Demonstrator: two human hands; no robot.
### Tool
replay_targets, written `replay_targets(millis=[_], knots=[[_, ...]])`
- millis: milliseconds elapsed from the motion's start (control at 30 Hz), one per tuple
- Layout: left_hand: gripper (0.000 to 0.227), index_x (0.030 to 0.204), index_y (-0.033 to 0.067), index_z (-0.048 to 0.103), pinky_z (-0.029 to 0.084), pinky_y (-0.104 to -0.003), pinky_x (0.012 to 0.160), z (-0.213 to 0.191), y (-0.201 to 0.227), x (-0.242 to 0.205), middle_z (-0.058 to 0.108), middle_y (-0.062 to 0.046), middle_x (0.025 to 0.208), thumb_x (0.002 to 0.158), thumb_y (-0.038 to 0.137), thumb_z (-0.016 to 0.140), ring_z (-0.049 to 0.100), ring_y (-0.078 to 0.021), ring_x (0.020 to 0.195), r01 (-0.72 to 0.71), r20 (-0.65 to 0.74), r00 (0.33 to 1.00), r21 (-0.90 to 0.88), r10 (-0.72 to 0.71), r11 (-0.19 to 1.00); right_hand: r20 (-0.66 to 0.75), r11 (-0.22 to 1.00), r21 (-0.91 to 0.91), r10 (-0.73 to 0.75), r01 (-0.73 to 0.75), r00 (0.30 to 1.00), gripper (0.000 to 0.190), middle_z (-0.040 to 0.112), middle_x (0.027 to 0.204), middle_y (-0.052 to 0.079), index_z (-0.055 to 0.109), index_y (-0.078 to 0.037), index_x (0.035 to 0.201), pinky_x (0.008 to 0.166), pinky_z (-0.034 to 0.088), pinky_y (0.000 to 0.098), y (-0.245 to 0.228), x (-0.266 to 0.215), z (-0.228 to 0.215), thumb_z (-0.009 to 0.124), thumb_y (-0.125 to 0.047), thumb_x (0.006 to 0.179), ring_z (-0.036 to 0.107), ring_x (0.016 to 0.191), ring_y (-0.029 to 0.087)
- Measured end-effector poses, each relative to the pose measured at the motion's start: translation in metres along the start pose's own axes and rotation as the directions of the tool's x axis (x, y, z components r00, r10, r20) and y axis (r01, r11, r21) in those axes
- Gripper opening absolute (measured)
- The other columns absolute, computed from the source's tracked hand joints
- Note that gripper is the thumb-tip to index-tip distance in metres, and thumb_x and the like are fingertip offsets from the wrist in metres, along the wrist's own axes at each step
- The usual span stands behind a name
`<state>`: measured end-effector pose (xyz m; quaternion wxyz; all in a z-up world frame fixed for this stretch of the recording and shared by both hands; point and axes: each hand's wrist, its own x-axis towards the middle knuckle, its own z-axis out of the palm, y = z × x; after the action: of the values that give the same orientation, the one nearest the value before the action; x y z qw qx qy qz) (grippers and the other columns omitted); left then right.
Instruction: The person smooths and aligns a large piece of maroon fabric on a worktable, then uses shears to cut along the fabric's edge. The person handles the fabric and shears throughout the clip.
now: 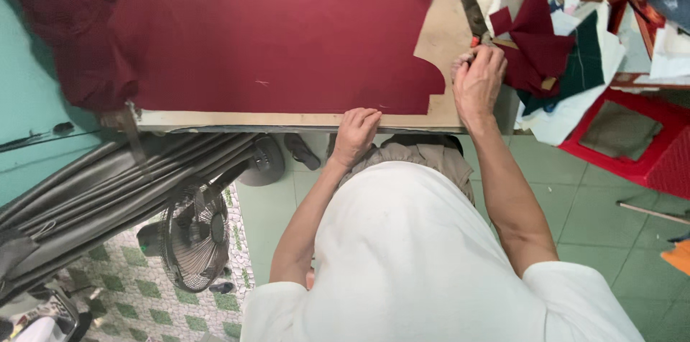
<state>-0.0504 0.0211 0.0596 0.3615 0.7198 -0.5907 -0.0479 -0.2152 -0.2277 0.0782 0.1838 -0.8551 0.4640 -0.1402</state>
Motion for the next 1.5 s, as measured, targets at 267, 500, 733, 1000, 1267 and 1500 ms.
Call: replay_targets(millis=[267, 500, 733, 1000, 1267, 1500], knots=[[0.027, 0.115, 0.0125, 0.07, 0.053, -0.037, 0.083, 0.002, -0.004, -0.002, 0.066, -0.006, 0.107, 0.089, 0.008, 0.072, 0.065, -0.0251, 0.095, -0.126, 0.062, 0.99, -0.04, 0.128, 0.991, 0.002, 0.99, -0.009, 0.141, -0.141, 0.99, 0.041, 0.054, 0.1, 0.027, 0.049, 0.002, 0.11, 0.087, 0.048, 0.0556, 0.033, -0.001, 0.033, 0.071, 0.0, 0.075, 0.058, 0.094, 0.049], [0.017, 0.111, 0.0073, 0.067, 0.05, -0.038, 0.08, -0.031, -0.02, 0.012, 0.066, -0.009, 0.107, 0.094, 0.005, 0.068, 0.063, -0.0256, 0.093, -0.159, 0.163, 0.971, -0.093, 0.173, 0.983, 0.157, 0.938, -0.142, 0.336, -0.316, 0.929, 0.03, 0.058, 0.103, 0.031, 0.054, 0.007, 0.109, 0.083, 0.051, 0.0542, 0.014, 0.017, 0.024, 0.062, -0.005, 0.082, 0.061, 0.093, 0.048], [0.018, 0.115, 0.001, 0.063, 0.045, -0.041, 0.076, -0.046, -0.031, 0.013, 0.066, -0.014, 0.11, 0.099, 0.009, 0.066, 0.062, -0.0305, 0.095, -0.11, 0.149, 0.978, -0.217, 0.144, 0.97, 0.297, 0.939, -0.039, 0.338, -0.343, 0.893, 0.031, 0.063, 0.103, 0.029, 0.056, 0.01, 0.106, 0.078, 0.054, 0.0506, 0.005, 0.025, 0.004, 0.074, -0.013, 0.096, 0.064, 0.091, 0.043], [0.017, 0.111, 0.0082, 0.067, 0.047, -0.038, 0.082, -0.008, -0.038, 0.051, 0.064, -0.009, 0.11, 0.094, 0.011, 0.071, 0.061, -0.0262, 0.101, -0.248, 0.177, 0.945, -0.157, 0.275, 0.956, 0.458, 0.791, 0.03, 0.533, -0.611, 0.712, 0.039, 0.072, 0.07, 0.008, 0.07, -0.011, 0.071, 0.06, 0.058, 0.0335, -0.056, -0.01, -0.052, 0.05, -0.022, 0.103, 0.07, 0.066, 0.023], [0.022, 0.113, 0.0146, 0.07, 0.046, -0.04, 0.096, 0.028, -0.062, 0.072, 0.061, -0.009, 0.12, 0.092, 0.013, 0.072, 0.058, -0.0247, 0.115, -0.345, 0.228, 0.908, -0.069, 0.351, 0.936, 0.74, 0.307, 0.262, 0.544, -0.915, 0.395, 0.031, 0.058, 0.058, 0.006, 0.061, -0.009, 0.084, 0.045, 0.046, 0.0314, -0.098, -0.175, -0.084, 0.052, -0.033, 0.101, 0.061, 0.052, 0.021], [0.023, 0.118, 0.0163, 0.068, 0.044, -0.043, 0.098, 0.047, -0.073, 0.075, 0.06, -0.01, 0.129, 0.095, 0.019, 0.069, 0.055, -0.0272, 0.122, -0.377, 0.16, 0.912, -0.038, 0.378, 0.925, 0.798, 0.052, 0.42, 0.453, -0.906, 0.396, 0.028, 0.042, 0.054, 0.008, 0.053, 0.001, 0.09, 0.039, 0.038, 0.0302, -0.063, -0.299, -0.035, 0.065, -0.023, 0.097, 0.048, 0.045, 0.023]])
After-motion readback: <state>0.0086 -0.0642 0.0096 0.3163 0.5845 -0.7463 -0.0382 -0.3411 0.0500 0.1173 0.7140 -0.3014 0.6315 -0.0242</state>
